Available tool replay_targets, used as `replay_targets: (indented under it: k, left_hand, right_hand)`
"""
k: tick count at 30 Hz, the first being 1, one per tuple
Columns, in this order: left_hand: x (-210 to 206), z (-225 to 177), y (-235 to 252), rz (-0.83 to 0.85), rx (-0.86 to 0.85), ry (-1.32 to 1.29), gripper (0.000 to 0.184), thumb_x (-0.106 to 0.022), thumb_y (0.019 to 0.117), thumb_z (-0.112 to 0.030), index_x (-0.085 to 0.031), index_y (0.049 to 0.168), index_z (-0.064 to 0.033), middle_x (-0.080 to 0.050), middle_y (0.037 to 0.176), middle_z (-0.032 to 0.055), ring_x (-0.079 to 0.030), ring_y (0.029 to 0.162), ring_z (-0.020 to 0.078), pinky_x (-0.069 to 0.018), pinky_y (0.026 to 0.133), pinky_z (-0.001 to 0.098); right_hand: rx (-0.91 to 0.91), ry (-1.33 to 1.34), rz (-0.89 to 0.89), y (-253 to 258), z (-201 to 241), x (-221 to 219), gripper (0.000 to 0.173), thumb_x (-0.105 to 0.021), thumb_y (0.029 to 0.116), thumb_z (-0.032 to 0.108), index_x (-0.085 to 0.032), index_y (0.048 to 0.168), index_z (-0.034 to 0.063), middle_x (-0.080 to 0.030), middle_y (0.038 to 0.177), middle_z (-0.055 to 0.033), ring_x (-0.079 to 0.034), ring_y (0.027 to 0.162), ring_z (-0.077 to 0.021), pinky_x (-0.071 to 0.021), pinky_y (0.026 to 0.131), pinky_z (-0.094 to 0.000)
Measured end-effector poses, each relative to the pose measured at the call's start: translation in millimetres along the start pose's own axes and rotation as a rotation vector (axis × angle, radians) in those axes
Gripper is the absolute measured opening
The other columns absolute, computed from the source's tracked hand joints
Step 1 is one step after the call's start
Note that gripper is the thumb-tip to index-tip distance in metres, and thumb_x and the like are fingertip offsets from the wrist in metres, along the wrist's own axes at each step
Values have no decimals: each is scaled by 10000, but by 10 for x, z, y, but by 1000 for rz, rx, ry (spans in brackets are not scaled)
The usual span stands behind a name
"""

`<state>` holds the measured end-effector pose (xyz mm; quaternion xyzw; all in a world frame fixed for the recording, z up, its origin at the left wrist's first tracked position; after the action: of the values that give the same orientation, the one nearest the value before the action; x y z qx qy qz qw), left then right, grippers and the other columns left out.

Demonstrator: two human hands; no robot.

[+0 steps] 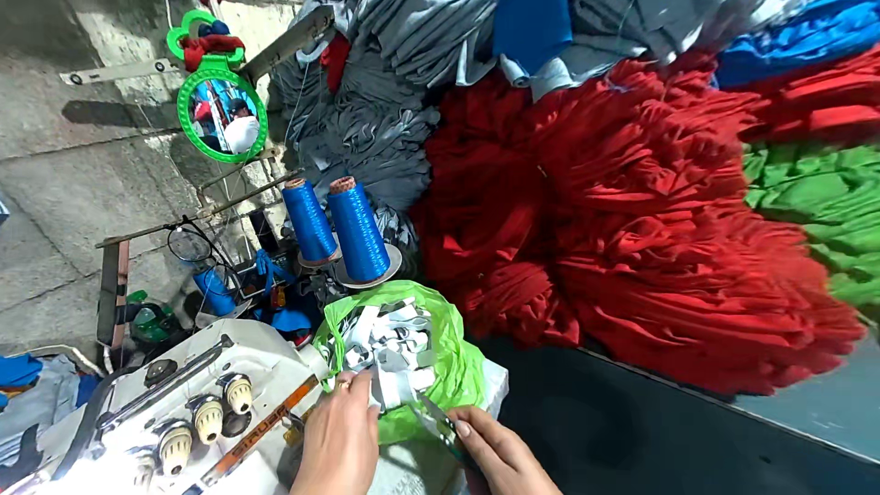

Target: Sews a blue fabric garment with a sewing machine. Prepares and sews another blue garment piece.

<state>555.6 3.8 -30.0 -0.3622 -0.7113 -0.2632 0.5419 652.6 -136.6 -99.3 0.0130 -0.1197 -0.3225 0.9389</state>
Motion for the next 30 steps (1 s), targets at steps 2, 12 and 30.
replay_targets:
  k: [2,12,30]
  left_hand:
    - [160,-258,107,-132,-156,1,386,-587,1020,-182,-611,1395,-93,-587,1387,192,-673,1110,353,-558,919,498]
    - [205,-396,496,50,-131,-3,298,-473,1068,-132,-694,1235,-23,-640,1284,176,-612,1216,298,-466,1064,444]
    - [367,-369,420,25,-135,17,288,-469,1058,-146,-705,1157,-12,-629,1275,152,-544,1272,301,-423,1086,440]
  right_hand:
    - [-8,24,-10,42,-1,19,333,-535,1027,170,-571,1268,-56,-615,837,-76,-569,623,-121,-513,602,-319]
    - [-67,-500,-26,207,336,164,376,-583,1034,280,-657,1292,18,-689,1131,-202,-685,990,-348,-533,894,-531]
    - [-68,-590,60,310,477,121,318,-569,1049,282,-681,1228,46,-703,1072,-166,-686,1012,-323,-531,905,-507]
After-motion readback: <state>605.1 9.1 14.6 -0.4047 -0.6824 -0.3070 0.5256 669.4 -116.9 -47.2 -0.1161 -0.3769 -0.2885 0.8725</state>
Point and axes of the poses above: each hand's wrist, its own y-axis towards the middle knuckle, its own x-axis out of the back of the hand, z = x × y, the point moved 10 cm from there along y, towards the middle knuckle
